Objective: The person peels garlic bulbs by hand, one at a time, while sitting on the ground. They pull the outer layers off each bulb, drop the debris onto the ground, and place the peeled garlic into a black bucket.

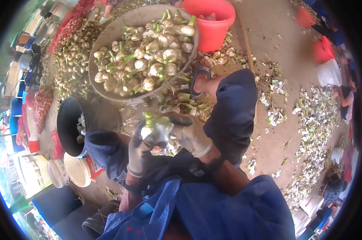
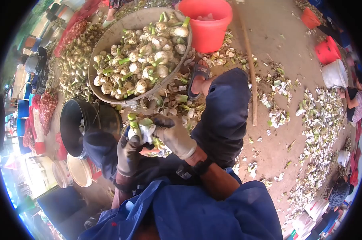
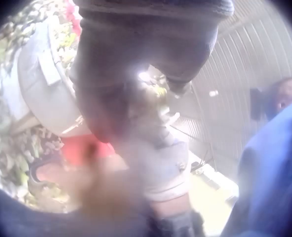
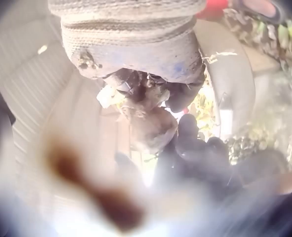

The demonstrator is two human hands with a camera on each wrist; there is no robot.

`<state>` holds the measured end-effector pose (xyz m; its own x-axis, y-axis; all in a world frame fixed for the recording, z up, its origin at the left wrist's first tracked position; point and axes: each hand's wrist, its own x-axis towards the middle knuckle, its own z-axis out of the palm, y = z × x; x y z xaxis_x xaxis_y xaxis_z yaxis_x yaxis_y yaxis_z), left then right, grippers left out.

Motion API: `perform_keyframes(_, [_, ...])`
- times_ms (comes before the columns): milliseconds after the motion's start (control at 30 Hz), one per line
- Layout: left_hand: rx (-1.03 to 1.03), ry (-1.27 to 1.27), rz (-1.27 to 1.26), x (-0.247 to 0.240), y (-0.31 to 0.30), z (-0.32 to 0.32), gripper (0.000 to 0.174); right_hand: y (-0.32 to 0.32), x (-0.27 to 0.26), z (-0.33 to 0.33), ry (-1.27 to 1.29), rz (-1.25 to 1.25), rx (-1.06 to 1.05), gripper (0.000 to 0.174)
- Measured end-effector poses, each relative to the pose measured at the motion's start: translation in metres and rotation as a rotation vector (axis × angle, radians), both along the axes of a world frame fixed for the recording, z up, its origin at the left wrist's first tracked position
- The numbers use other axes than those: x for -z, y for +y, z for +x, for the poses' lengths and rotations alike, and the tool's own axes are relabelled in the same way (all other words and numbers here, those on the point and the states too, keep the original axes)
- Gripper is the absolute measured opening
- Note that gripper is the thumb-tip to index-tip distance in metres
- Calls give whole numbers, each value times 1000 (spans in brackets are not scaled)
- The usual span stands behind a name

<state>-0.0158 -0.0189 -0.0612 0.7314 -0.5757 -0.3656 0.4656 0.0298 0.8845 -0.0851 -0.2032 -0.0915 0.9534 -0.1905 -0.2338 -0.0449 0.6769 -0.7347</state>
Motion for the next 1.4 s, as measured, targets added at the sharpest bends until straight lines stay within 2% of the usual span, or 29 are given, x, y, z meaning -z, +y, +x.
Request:
perform_keyframes(33, [-1, -2, 0, 0, -1, 2, 82, -2, 1, -1, -46, 274, 17, 24])
perform_keyframes(100, [1, 14, -130, 3, 0, 2, 89, -5, 4, -2, -35, 284, -14, 28])
perform_keyframes(167, [-2, 4, -133, 7, 6, 2, 89, -2, 22, -5, -145, 540, -34, 35])
perform_keyframes(233, [75, 198, -197, 7, 7, 3, 89, 0, 24, -11, -209, 583, 1, 40])
perform_keyframes(300, [38, 220, -211, -3, -1, 2, 86, 1, 25, -12, -224, 954, 53, 41])
perform_keyframes(333, [29, 115, -109, -3, 0, 5, 82, 0, 25, -13, -223, 952, 53, 41])
perform_keyframes(400, [16, 13, -7, -3, 6, 10, 79, -1, 10, -12, 56, 435, 179, 41])
perform_keyframes(433, [-10, -55, 43, -4, 9, 14, 68, -5, 7, -12, 58, 433, 177, 41])
perform_keyframes(533, [-74, -252, 206, -9, 14, 22, 37, -18, 4, -14, -84, -583, 22, 42])
perform_keyframes(567, [-82, -256, 207, -11, 13, 25, 37, -17, 5, -11, -91, -582, 15, 42])
perform_keyframes(633, [-57, -294, 264, -19, 7, 26, 35, -14, 8, -7, -176, -288, -39, 39])
perform_keyframes(667, [-56, -265, 375, -34, 2, 25, 36, -12, 5, -11, -199, -434, -8, 34])
perform_keyframes(700, [-65, -266, 377, -34, -2, 21, 36, -11, 6, -14, -204, -432, -16, 34])
perform_keyframes(767, [-165, -47, 43, -35, -9, 16, 42, -13, 12, -16, -93, -303, 27, 35])
perform_keyframes(833, [-125, -151, -30, 0, 13, 20, 48, -12, 19, -16, 14, -165, 62, 37])
perform_keyframes(900, [-304, 211, -183, 7, 21, 21, 49, -10, 24, -13, 112, -28, 78, 38])
perform_keyframes(933, [-372, 346, -240, 2, 24, 21, 48, -5, 22, -19, -38, -48, 114, 41])
perform_keyframes(967, [-421, 223, -259, 2, 26, 21, 43, -9, 25, -27, -190, 872, 105, 40])
perform_keyframes(1033, [-371, -689, 218, 1, 25, 15, 51, -13, 9, -29, -75, 775, 88, 37])
perform_keyframes(1067, [-450, -685, 203, 18, 35, 19, 67, -13, 14, -36, -84, 783, 65, 37])
perform_keyframes(1133, [-457, -783, 309, 27, 49, 30, 70, -12, 23, -53, 125, 92, 44, 28])
perform_keyframes(1167, [-448, -862, 410, 31, 55, 36, 73, -10, 15, -54, 110, 88, 33, 28])
perform_keyframes(1200, [-518, -621, 310, 28, 59, 42, 48, -9, -1, -57, 47, 13, 64, 26])
perform_keyframes(1233, [-529, -628, 304, 26, 60, 43, 48, -10, -10, -57, -14, -63, 99, 23])
perform_keyframes(1267, [-538, -848, 415, 5, 50, 43, 36, -15, -9, -55, -127, 232, 110, 25])
perform_keyframes(1300, [-542, -1068, 524, -7, 45, 44, 27, -18, -8, -55, -135, 224, 108, 25])
perform_keyframes(1333, [-734, -526, 55, 16, 63, 52, 35, -21, -8, -57, -98, 153, 167, 34])
perform_keyframes(1367, [-747, 54, -519, -9, 66, 57, 27, -24, -8, -60, -56, 82, 228, 44])
perform_keyframes(1400, [-738, 64, -527, -5, 86, 66, 27, -31, -11, -56, -132, 262, 223, 45])
